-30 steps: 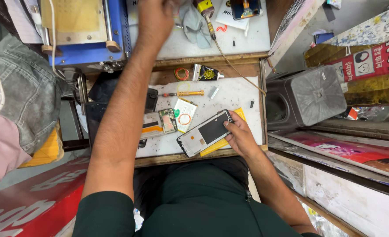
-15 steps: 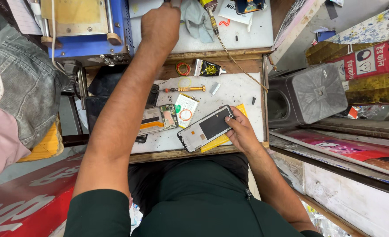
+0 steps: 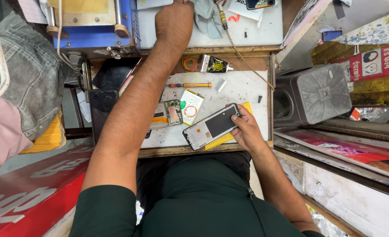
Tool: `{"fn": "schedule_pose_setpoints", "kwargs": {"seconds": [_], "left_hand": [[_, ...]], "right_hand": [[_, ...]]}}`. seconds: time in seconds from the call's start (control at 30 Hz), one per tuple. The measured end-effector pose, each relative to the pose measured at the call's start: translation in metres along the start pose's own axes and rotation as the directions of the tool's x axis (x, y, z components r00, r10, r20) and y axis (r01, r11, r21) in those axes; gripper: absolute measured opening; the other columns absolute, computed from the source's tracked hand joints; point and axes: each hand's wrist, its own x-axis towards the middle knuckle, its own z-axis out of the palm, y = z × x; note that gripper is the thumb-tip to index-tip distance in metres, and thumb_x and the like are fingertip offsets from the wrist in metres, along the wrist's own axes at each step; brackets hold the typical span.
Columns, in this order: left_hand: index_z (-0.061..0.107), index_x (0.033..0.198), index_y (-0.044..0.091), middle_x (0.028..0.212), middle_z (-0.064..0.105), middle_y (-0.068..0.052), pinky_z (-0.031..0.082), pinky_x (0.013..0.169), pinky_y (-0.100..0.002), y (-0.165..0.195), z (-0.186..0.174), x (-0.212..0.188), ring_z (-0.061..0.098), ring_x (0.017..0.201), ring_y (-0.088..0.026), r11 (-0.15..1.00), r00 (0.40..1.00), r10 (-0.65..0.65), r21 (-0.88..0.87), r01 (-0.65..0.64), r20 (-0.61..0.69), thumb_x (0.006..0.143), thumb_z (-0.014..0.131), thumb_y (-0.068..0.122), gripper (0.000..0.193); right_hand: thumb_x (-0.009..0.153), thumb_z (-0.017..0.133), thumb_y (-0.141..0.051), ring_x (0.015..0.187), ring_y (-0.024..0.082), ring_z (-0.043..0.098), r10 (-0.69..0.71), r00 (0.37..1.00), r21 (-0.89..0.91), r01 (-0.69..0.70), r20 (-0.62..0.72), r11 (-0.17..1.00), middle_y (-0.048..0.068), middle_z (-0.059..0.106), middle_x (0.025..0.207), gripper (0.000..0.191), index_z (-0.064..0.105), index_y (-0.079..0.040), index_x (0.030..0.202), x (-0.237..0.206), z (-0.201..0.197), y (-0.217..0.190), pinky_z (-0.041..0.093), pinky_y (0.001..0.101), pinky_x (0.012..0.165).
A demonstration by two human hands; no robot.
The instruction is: The person disassembles a smartphone, removes the back cover and internal components, and reassembles it. They handle the phone body, back cover, and internal parts, using a screwdriver to remove and replace screws. The person also wipes the back cover with a cloth.
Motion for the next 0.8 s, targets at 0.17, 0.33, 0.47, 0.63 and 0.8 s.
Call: {"fn": "schedule_pose_setpoints", "kwargs": {"seconds": [0.17, 0.33, 0.47, 0.63, 0.8], "left_hand": [[0.074, 0.092, 0.008, 0.084, 0.073, -0.017, 0.059, 0.06, -0.046, -0.004, 0.007, -0.005, 0.073, 0.075, -0.036, 0.993, 0.991, -0.09, -0.067, 0.097, 0.1, 0.076, 0.073, 0.002, 0.017], [0.071, 0.104, 0.003, 0.091, 0.073, -0.017, 0.057, 0.065, -0.049, -0.02, -0.012, -0.045, 0.071, 0.077, -0.039, 0.96, 0.973, -0.033, -0.279, -0.034, -0.23, 0.091, 0.075, 0.004, 0.014], [0.071, 0.118, 0.002, 0.096, 0.079, -0.011, 0.059, 0.072, -0.034, -0.027, -0.032, -0.109, 0.074, 0.08, -0.019, 0.562, 0.966, -0.212, -0.79, 0.245, 0.149, 0.101, 0.07, 0.0, 0.017], [0.055, 0.123, 0.004, 0.107, 0.077, -0.015, 0.057, 0.073, -0.028, -0.011, -0.036, -0.179, 0.074, 0.09, -0.017, -0.328, 0.814, -0.092, -0.789, 0.519, 0.574, 0.104, 0.063, 0.007, 0.021], [0.058, 0.124, 0.005, 0.109, 0.075, -0.015, 0.057, 0.073, -0.027, 0.004, -0.028, -0.209, 0.073, 0.091, -0.016, -0.381, 0.745, -0.119, -0.723, 0.577, 0.657, 0.103, 0.062, 0.008, 0.022]], "right_hand": [[0.106, 0.049, 0.0, 0.115, 0.021, 0.065, -0.028, 1.0, -0.004, 0.028, 0.006, 1.0, 0.014, 0.064, 0.127, 0.034, 0.05, 0.003, 0.141, -0.002, -0.001, 0.0, 0.055, 0.0384, 0.105], [0.104, 0.048, 0.0, 0.115, 0.021, 0.066, -0.009, 0.999, -0.019, 0.008, -0.038, 1.0, 0.014, 0.064, 0.128, 0.037, 0.049, 0.003, 0.142, -0.001, 0.008, -0.006, 0.055, 0.0384, 0.103], [0.103, 0.048, 0.001, 0.113, 0.021, 0.066, -0.019, 0.997, -0.13, 0.008, -0.078, 0.992, 0.013, 0.064, 0.127, 0.04, 0.048, 0.002, 0.143, 0.005, 0.013, -0.005, 0.058, 0.0404, 0.099], [0.103, 0.048, 0.002, 0.117, 0.019, 0.065, -0.027, 0.997, -0.175, 0.014, -0.074, 0.985, 0.012, 0.063, 0.131, 0.043, 0.048, 0.002, 0.145, 0.014, 0.009, 0.0, 0.057, 0.0378, 0.102], [0.104, 0.048, 0.003, 0.115, 0.019, 0.065, -0.01, 0.998, -0.204, -0.005, -0.07, 0.979, 0.012, 0.063, 0.128, 0.042, 0.048, 0.002, 0.146, 0.017, 0.005, 0.002, 0.058, 0.0381, 0.1]]}}
